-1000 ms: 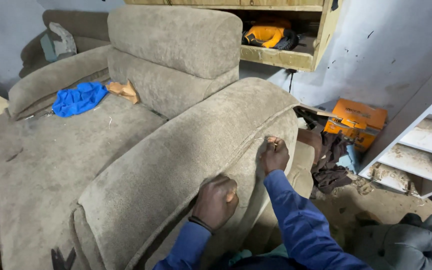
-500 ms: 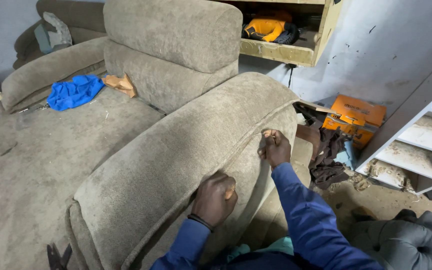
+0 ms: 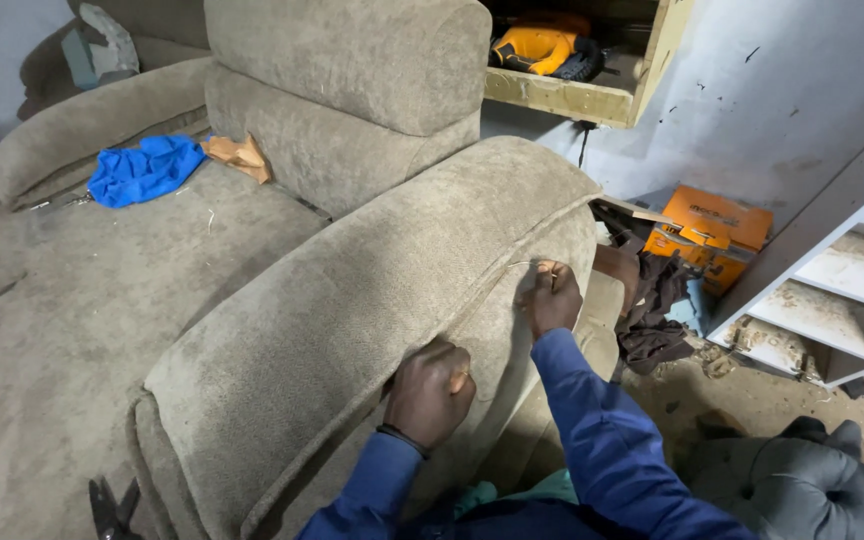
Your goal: Hand-sewing a seam on a sofa armrest using a needle and thread to repair the upholstery.
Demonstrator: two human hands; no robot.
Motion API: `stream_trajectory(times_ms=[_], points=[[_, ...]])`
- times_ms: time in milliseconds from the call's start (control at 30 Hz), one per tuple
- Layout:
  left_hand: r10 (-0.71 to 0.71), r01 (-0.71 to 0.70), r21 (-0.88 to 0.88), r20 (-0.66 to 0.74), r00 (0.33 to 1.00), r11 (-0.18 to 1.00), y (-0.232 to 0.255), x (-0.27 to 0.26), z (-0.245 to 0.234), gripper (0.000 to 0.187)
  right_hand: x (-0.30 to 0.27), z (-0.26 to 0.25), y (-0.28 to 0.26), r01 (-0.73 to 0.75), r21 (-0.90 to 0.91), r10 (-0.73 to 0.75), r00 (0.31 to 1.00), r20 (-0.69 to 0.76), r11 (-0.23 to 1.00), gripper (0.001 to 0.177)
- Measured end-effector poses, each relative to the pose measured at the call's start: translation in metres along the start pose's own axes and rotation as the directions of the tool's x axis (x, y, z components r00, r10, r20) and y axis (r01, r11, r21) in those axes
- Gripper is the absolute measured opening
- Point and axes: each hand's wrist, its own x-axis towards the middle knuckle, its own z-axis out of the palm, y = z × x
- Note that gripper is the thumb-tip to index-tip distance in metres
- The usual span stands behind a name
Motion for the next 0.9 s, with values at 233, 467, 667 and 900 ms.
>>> stream_trajectory(times_ms=[233, 467, 667, 900], points=[[-0.002, 0.002, -0.015, -0.012, 1.000, 1.000, 0.000, 0.000, -0.001, 0.030, -0.005, 0.002, -0.004, 0.023, -0.018, -0.023, 0.999, -0.036, 1.000, 0.016], [-0.034, 0.034, -0.017, -0.008, 0.999, 0.999, -0.001, -0.001, 0.001, 0.026, -0.008, 0.004, -0.008, 0.018, -0.019, -0.019, 0.998, -0.060, 1.000, 0.022], [-0.014, 0.014, -0.010, -0.008, 1.000, 1.000, 0.000, 0.001, -0.001, 0.028, -0.001, 0.000, -0.009, -0.049, -0.024, 0.050, 0.998, 0.037, 0.999, 0.020], [-0.011, 0.010, -0.043, -0.027, 1.000, 0.999, 0.003, 0.002, -0.003, 0.032, -0.007, -0.003, -0.018, -0.075, 0.143, 0.063, 0.994, 0.088, 0.987, 0.027]])
